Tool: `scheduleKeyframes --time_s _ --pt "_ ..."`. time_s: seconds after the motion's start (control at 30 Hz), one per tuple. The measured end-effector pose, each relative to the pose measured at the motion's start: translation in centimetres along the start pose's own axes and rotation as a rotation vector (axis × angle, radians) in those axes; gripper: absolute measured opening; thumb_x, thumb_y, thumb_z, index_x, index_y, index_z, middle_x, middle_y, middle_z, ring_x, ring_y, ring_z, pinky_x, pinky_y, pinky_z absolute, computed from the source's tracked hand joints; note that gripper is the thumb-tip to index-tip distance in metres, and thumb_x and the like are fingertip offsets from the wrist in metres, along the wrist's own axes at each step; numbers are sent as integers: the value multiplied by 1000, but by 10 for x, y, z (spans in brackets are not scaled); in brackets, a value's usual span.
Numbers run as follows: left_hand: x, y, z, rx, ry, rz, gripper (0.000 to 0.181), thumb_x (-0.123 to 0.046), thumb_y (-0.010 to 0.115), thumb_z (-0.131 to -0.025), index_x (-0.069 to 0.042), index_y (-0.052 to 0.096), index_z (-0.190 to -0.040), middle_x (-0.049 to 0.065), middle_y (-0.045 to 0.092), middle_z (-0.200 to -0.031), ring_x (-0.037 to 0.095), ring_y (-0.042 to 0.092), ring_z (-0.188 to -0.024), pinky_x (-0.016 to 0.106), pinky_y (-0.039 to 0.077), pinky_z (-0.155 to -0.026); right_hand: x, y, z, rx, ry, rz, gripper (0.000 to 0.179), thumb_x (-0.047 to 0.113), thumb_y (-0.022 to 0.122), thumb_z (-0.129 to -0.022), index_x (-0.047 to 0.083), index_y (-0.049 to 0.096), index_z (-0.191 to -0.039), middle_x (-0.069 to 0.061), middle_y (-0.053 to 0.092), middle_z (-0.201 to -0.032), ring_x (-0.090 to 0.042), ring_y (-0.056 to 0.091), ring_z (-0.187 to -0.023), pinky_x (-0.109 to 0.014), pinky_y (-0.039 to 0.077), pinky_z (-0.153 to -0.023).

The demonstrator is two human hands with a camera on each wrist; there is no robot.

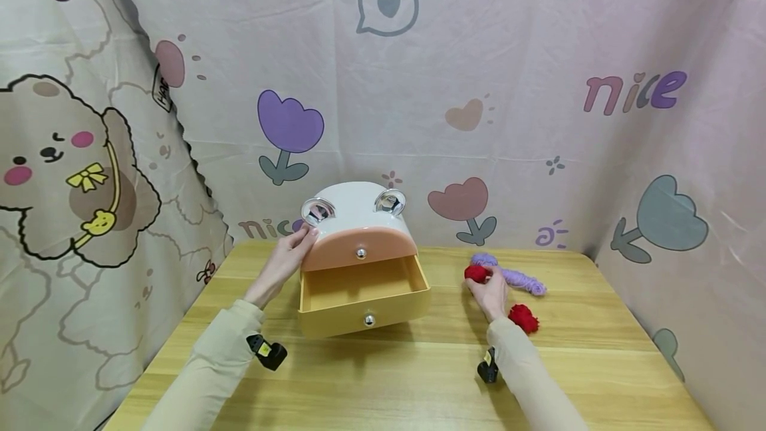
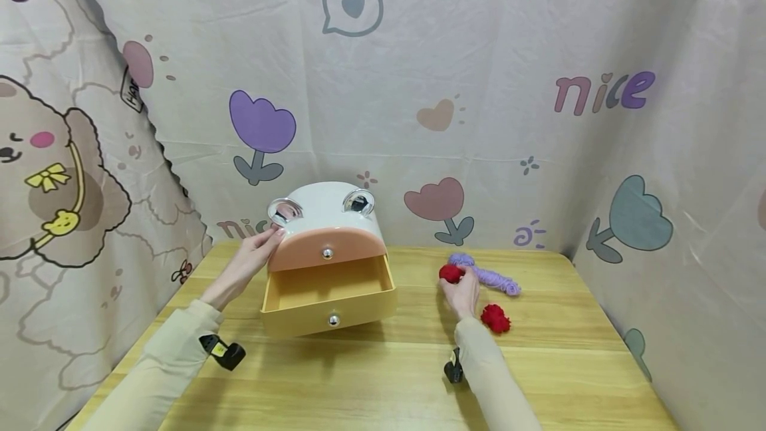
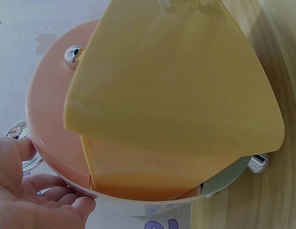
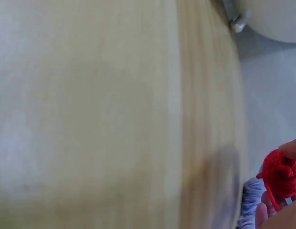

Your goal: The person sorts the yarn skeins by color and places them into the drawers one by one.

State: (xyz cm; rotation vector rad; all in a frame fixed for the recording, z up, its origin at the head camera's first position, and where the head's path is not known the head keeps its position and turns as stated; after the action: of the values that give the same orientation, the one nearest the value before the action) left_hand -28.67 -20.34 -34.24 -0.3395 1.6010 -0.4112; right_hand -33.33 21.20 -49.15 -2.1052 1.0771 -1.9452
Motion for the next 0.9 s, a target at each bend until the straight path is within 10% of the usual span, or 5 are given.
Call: scheduleKeyframes --time_s 0.47,0.9 --pt "1 1 -1 -3 3 -4 68 -41 43 -108 3 23 -156 14 19 -167 37 12 -157 49 15 -130 46 -18 7 189 -155 -115 51 4 75 -83 -7 56 -128 -31 65 -119 -36 68 -102 -15 50 -73" --pt "4 -1 -3 -4 11 -2 69 -42 43 -108 3 23 -156 14 19 -167 37 12 -157 50 14 -130 93 -37 22 373 -182 -279 53 4 75 -85 -2 55 -134 -29 63 -127 -12 66 -94 -13 55 -73"
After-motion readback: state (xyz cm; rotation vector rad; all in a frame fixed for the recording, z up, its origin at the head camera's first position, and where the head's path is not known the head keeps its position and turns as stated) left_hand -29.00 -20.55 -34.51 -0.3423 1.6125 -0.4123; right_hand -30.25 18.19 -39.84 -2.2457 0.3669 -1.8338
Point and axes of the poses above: each hand's wrist, its own z-axis away from the middle knuckle, its own y-axis out of the palm, x = y × z, the point moved 3 cm from there along -z, towards the middle knuckle
